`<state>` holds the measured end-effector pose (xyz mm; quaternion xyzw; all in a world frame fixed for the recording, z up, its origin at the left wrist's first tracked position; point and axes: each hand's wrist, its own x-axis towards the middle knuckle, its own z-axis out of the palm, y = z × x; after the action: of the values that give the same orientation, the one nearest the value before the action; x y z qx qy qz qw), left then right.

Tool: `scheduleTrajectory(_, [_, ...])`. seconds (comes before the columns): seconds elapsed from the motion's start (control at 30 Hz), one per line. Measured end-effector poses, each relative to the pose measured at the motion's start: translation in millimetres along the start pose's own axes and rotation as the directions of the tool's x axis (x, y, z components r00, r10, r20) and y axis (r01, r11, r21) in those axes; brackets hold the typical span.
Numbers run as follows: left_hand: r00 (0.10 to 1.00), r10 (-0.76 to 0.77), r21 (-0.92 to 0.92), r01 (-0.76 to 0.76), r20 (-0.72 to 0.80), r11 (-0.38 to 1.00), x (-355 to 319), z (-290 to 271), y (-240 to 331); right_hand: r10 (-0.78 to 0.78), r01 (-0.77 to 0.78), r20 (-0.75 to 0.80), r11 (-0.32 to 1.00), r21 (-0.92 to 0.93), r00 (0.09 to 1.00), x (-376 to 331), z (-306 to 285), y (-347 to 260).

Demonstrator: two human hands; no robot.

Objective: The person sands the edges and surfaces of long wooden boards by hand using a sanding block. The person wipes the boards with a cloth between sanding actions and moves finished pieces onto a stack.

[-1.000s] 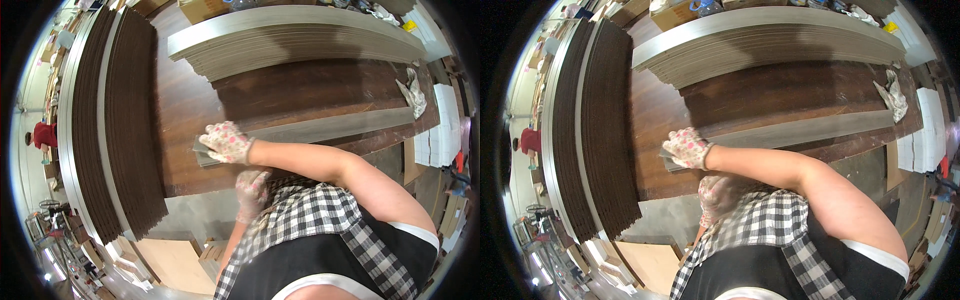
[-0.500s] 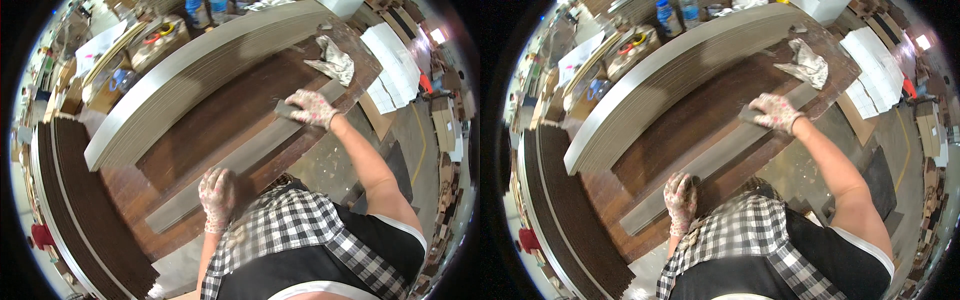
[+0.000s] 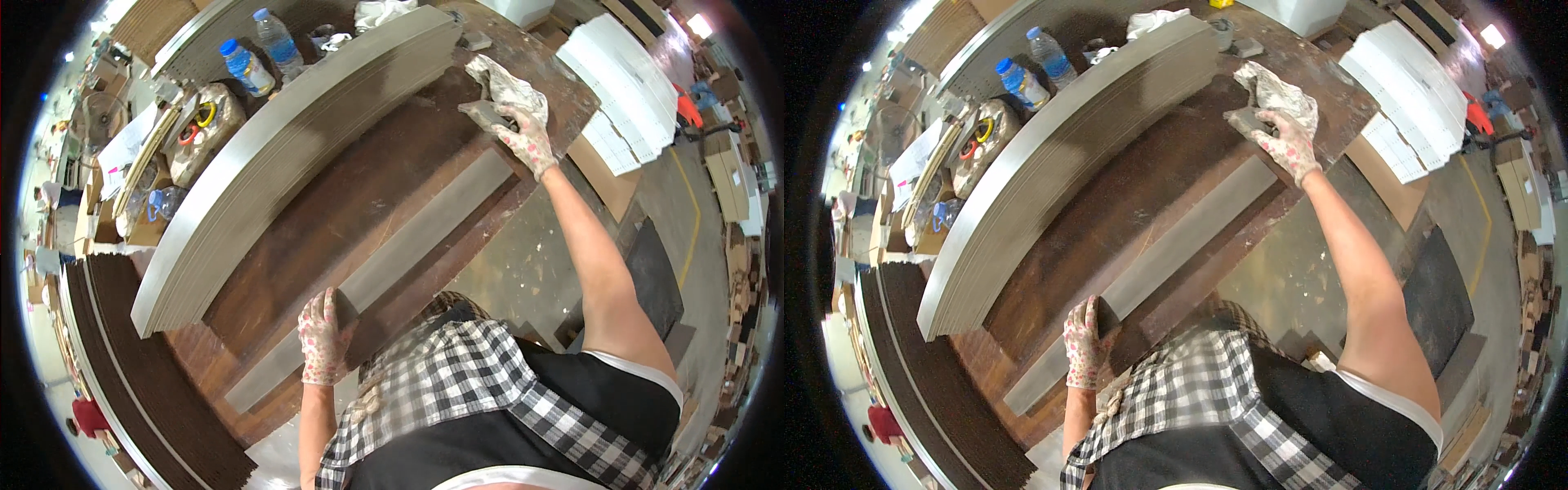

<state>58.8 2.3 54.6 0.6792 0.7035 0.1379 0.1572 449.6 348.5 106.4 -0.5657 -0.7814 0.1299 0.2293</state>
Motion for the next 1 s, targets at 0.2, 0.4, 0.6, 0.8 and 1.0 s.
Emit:
scheduleTrajectory(0.2, [0.991,0.030,-0.006,-0.031,-0.130,0.999,-44,-9,3,0.005,0.091,-0.239,0.916,0.391,0.971,-33,10,-39])
scheduleTrajectory(0.4, [0.950,-0.016,0.125,0.058,-0.312,0.990,-67,-39,-3,0.136,0.231,-0.448,0.706,0.670,0.884,-38,33,-71])
scheduleTrajectory(0.6, [0.793,-0.062,0.399,0.371,-0.606,0.839,-75,-118,7,0.044,0.356,-0.388,0.315,0.880,0.921,-7,79,-62])
scheduleTrajectory(0.8, [0.559,-0.147,0.391,0.722,-0.816,0.571,-83,-181,-60,-0.111,0.339,-0.325,0.155,0.928,0.939,-7,139,-126])
scheduleTrajectory(1.0, [0.473,-0.309,0.326,0.846,-0.825,0.422,-70,-212,-205,-0.200,0.238,-0.186,0.276,0.931,0.962,-44,161,-154])
